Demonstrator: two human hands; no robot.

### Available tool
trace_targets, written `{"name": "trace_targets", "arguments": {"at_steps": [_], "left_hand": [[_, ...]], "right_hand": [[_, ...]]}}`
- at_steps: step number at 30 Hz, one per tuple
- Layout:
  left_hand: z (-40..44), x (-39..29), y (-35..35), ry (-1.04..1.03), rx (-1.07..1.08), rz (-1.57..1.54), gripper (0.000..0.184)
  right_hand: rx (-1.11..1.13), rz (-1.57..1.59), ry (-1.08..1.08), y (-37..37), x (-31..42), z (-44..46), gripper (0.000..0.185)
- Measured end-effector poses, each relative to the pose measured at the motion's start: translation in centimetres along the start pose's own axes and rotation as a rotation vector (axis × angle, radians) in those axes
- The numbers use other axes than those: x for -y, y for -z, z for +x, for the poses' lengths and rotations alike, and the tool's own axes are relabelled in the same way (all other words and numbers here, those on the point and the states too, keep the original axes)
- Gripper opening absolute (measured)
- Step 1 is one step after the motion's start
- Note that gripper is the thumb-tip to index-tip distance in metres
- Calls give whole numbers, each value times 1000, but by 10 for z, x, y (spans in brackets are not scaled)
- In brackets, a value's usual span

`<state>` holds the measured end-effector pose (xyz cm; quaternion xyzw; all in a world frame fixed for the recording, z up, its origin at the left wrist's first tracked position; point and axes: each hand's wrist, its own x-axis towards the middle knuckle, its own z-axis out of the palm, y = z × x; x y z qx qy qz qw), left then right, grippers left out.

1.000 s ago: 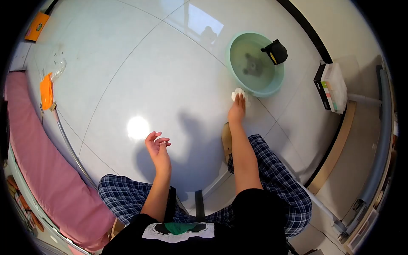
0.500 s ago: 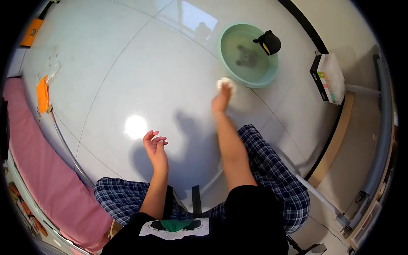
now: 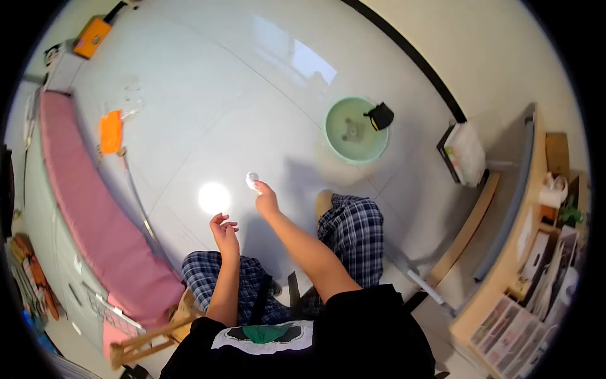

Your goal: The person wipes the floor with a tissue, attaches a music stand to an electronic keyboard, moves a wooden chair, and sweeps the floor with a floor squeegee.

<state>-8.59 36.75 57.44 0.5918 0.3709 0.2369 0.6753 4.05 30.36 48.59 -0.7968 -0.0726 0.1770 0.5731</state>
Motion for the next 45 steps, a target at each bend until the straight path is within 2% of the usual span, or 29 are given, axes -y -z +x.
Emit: {"name": "trace_targets", "arguments": {"at_steps": [3,5,8,10,12,13,15,17,18,19,21,23,24,25,26,28,31,33,35,38,39,41,43,45], "left_hand": [[-17,-64,36,13,15,41,38],[-36,-114,54,33,16,37,38],[-74,-198,79,20,-20,28,36],[-102,-262,103,21,-98,-12,36],[-132,-319,141,-15,-62,19,35],[-146,-348,162,-7,-128,6,35],[-184,-376,200,-14,-200,60,34],[-215,-385,233,-11,-360,78,33],[-229,-375,249,6,-420,58,33],[-245,-371,264,24,-482,40,33],[-279,-375,289,81,-628,114,28],[-322,-379,299,188,-809,182,24],[-347,-375,298,214,-884,164,24],[-371,-369,294,191,-992,154,23],[-397,-361,283,168,-1099,141,22],[-435,-360,249,255,-1234,90,22],[-490,-339,192,335,-1357,10,24],[-515,-319,159,467,-1350,-44,23],[-526,-312,140,465,-1407,-77,22],[-528,-308,133,453,-1433,-100,22],[-529,-307,141,465,-1421,-93,22],[-521,-297,165,433,-1375,-93,24],[-505,-300,197,408,-1302,-95,26],[-483,-308,227,307,-1231,-110,22]], "right_hand": [[88,-56,-54,19,80,-25,32],[40,-155,128,29,125,-46,28],[264,-257,107,48,235,-90,36],[286,-343,328,49,303,-124,51],[402,-376,333,41,352,-159,56],[452,-402,306,36,383,-174,61],[533,-453,331,24,433,-213,56],[751,-412,252,9,487,-245,49],[761,-295,307,-5,460,-244,43],[830,-303,317,-15,480,-258,43],[980,-250,92,-38,523,-292,43],[1093,-200,125,-53,513,-313,40],[1138,-283,299,-56,507,-322,36],[1175,-355,482,-59,502,-331,33],[1205,-368,483,-59,501,-343,27],[1342,-407,508,-62,496,-345,26],[1510,-482,490,-58,478,-350,22],[1526,-456,458,-50,453,-355,21],[1592,-506,445,-47,437,-361,21],[1539,-350,478,-40,427,-380,20],[1528,-328,487,-43,425,-386,20],[1567,-461,235,-53,420,-400,19],[1522,-444,227,-61,424,-405,17],[1507,-397,94,-68,430,-403,15]]}}
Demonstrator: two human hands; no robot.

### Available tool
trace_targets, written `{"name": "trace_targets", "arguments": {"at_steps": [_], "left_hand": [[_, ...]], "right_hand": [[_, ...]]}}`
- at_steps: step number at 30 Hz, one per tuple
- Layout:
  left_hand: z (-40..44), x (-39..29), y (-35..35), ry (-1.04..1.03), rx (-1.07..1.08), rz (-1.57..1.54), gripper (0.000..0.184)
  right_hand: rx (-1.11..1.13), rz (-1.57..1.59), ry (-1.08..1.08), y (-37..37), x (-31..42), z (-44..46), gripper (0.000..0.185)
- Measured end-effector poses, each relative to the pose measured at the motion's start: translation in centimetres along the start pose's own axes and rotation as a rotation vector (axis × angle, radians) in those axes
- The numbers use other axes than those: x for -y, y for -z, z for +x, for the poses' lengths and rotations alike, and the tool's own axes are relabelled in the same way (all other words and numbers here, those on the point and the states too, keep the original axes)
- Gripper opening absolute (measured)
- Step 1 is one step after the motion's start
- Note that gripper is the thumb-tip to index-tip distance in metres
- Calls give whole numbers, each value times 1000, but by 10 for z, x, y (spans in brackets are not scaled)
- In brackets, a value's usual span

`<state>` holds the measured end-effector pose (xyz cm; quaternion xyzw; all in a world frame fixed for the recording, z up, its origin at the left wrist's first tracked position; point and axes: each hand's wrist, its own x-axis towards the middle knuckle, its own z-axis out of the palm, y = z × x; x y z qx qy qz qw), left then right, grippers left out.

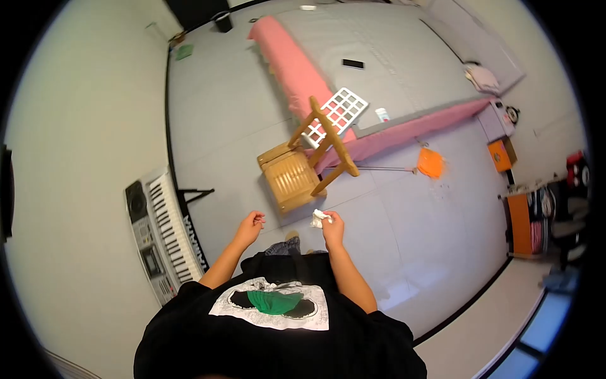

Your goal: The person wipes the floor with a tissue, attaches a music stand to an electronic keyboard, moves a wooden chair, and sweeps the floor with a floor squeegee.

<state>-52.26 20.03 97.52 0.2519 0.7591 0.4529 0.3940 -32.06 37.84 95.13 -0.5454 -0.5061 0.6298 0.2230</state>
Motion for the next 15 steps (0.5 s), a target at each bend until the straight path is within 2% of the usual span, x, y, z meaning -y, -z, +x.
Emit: {"name": "trace_targets", "arguments": {"at_steps": [2,4,5,8,9,12,14,15], "left_hand": [[29,-30,-9,-48,92,37,22],[56,-51,-32,-82,161,99,22],[71,-57,-43,-41,215,110,21],[98,-79,-84,-91,322,130,19],[105,-90,-99,-85,363,109,21],[142,-87,-148,-175,416,96,24],[163,-109,-187,-142,439,95,27],[172,-114,-206,-172,393,74,25]], "right_hand": [[-74,-11,-77,6,2,8,21],[-187,-5,122,21,-19,17,29],[-249,-117,100,31,-23,18,40],[-358,-37,82,69,-22,24,44],[-313,189,-10,86,-3,24,42],[-451,275,-155,144,21,48,37],[-554,292,-110,191,15,87,35],[-578,131,-116,217,5,108,35]]}}
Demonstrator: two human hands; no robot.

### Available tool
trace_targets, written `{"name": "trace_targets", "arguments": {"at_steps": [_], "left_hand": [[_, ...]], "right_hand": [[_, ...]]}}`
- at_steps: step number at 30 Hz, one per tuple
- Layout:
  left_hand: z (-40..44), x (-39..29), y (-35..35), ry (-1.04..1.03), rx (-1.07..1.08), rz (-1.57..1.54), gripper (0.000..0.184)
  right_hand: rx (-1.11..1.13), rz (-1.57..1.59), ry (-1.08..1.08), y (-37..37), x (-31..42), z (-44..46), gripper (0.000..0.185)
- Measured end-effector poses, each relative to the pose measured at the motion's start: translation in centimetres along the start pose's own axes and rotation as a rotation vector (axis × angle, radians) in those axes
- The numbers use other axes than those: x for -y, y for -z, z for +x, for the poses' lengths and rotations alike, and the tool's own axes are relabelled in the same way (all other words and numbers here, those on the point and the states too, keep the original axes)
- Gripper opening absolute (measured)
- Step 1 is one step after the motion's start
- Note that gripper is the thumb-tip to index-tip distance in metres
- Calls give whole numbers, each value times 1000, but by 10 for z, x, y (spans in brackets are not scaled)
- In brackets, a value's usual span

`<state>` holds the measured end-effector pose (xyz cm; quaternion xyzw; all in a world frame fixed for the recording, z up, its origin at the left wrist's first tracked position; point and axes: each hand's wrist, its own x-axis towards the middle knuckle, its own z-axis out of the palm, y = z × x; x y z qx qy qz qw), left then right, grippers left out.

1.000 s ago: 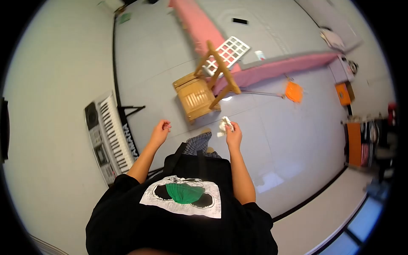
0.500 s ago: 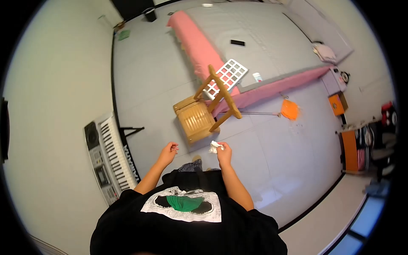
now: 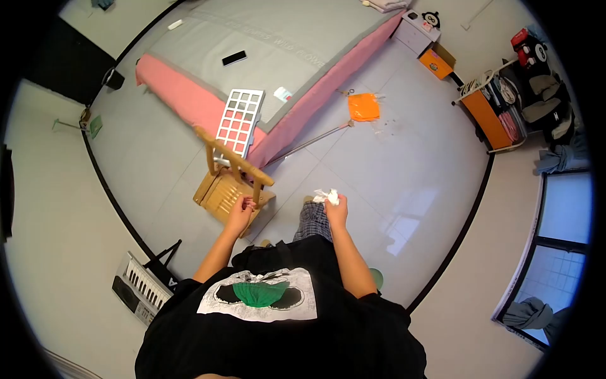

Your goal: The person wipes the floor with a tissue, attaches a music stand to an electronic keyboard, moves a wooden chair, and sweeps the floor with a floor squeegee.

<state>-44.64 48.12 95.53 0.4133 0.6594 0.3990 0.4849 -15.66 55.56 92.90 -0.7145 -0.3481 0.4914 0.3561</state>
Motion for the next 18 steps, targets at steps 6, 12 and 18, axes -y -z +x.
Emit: {"name": "trace_targets", "arguments": {"at_steps": [6,12,18], "left_hand": [[80,-38,-51,-15,-155,234,30],[123,-46,-51,69,-211,678,41],[165,-39,-41,357,-463,915,61]], "right_hand": [[-178,75,102,32,45,178,47],[-231,-38,-170,30,83,259,55],[150,-216,-201,-22,0,240,35]]}}
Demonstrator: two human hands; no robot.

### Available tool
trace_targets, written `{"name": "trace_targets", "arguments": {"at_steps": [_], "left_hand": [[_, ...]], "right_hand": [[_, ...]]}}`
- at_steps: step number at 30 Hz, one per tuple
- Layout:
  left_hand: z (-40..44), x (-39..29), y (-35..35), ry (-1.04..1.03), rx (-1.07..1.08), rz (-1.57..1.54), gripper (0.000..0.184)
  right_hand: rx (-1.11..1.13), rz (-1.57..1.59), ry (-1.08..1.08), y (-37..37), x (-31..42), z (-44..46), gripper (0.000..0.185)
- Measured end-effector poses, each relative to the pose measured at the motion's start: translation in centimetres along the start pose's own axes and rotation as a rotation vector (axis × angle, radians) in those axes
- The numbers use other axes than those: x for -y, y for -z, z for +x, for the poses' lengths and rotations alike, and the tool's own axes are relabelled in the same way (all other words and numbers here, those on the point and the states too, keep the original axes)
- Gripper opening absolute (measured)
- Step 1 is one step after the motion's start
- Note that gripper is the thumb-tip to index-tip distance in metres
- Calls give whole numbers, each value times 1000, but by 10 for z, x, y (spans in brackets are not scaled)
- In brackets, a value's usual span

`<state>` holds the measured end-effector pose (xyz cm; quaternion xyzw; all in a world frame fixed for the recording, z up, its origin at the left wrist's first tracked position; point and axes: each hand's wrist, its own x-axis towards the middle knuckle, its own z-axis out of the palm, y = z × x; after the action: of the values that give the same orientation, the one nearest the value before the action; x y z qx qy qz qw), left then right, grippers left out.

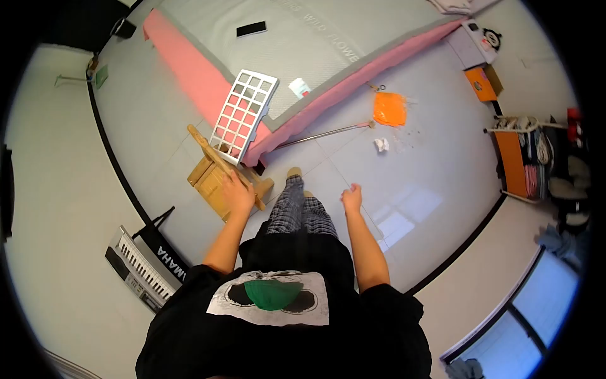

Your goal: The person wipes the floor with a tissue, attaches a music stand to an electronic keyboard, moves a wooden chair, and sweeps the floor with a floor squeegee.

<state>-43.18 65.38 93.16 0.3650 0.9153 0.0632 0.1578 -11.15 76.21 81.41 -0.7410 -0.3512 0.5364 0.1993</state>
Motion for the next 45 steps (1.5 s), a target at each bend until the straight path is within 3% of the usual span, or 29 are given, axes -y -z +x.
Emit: {"name": "trace_targets", "arguments": {"at_steps": [3,5,7,9,11,14,16,18,22,26,28,31,38,41,42,45], "left_hand": [[26,7,-31,132,-22,-45,68],[35,9,-48,148,-46,-170,66],[39,15,-64,198,9,-119,67],[40,18,-75,234,68,-67,67],[43,11,-75,132,-113,174,61],[40,-60,-51,49,-140,-20,52],[30,-97,-87,-196,163,-436,43],[28,-124,-153,-271,367,-551,38],[58,-136,-326,-150,371,-610,37],[83,-141,-408,-53,279,-617,35],[84,-151,-410,48,307,-619,35],[97,-147,-399,-32,291,-584,35],[94,-142,-384,9,401,-601,35],[96,-135,-391,36,396,-607,34],[97,-134,-393,33,392,-603,33],[95,-134,-395,47,403,-623,33]], "right_hand": [[148,-205,35,-50,-42,-2,30],[191,-485,250,-83,-86,19,26],[276,-605,416,-112,-62,20,24],[487,-734,315,-138,-48,51,28],[505,-618,396,-158,-61,99,28],[477,-777,462,-175,-59,169,23],[438,-834,426,-177,-60,221,23],[421,-912,450,-180,-68,275,24],[426,-1146,529,-181,-105,375,25],[401,-942,407,-197,-146,458,25],[283,-1179,539,-197,-163,474,28],[227,-1405,664,-208,-192,492,24],[150,-1694,1016,-231,-208,549,19],[235,-1698,1064,-232,-207,566,14],[193,-1617,1227,-230,-208,567,9],[242,-1612,1283,-215,-189,546,6]]}}
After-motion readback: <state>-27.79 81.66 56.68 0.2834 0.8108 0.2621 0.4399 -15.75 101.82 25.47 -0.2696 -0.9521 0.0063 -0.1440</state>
